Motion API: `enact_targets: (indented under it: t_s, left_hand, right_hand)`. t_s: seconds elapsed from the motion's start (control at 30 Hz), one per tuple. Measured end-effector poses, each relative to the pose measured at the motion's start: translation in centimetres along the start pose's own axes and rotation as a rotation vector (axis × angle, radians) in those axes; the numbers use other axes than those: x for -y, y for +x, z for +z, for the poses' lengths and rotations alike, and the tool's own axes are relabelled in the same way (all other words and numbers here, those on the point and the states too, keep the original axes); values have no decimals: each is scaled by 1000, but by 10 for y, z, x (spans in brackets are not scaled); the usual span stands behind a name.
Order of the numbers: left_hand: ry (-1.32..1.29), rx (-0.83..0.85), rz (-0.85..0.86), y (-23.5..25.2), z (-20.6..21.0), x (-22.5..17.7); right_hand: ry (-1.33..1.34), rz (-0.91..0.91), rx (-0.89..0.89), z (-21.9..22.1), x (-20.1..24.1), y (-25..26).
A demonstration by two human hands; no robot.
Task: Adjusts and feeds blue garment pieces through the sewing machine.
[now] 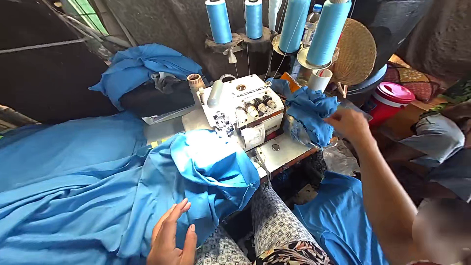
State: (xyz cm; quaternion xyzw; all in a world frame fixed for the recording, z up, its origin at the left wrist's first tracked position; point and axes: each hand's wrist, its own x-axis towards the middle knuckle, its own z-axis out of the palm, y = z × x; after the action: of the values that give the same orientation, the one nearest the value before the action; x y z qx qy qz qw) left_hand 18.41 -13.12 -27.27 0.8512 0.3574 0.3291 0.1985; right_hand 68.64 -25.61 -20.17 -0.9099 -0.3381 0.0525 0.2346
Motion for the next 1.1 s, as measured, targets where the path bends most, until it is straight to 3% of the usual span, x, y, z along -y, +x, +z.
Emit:
enact_targets:
  t_s: [0.07, 0.17, 0.3, 0.4, 0.47, 0.53, 0.6, 0.7, 0.8, 0.9, 1.03, 1.1]
  left_hand:
    - [13, 28, -21, -4, -3, 3]
    - [23, -10, -9, -4, -10, 5]
    - [-158, -207, 91, 5, -9, 1]
    - [-456, -312, 231, 21, 2, -23]
    - [-560, -228, 287, 32, 8, -46]
    - [-590, -40, 266, 39, 13, -68]
    - [-611, 169, 202, 42, 20, -84]
    - [-852, 332, -3, 39, 26, -92]
    - [-1011, 371, -217, 30, 22, -80]
    - [-1141, 370, -332, 24, 22, -65]
    - [-1277, 246, -532, 19, 33, -63]
    - [-1322, 109, -643, 19, 40, -64]
  right_hand:
    - [23, 70, 119, 29, -30, -3]
    - [227, -4, 66, 41, -46, -12]
    - [490, -223, -144, 4, -10, -33]
    - [519, -566, -61, -19, 45, -55]
    - [507, -824, 191, -21, 80, -73]
    - [448, -1048, 502, -9, 107, -89]
    - [437, -1186, 684, 11, 129, -102]
    - [481, -1151, 782, 36, 154, -117]
    - [541, -1088, 825, 55, 167, -121]
    - [562, -1052, 755, 76, 175, -123]
    - [504, -985, 218, 103, 177, -127]
    - [612, -833, 147, 107, 172, -139]
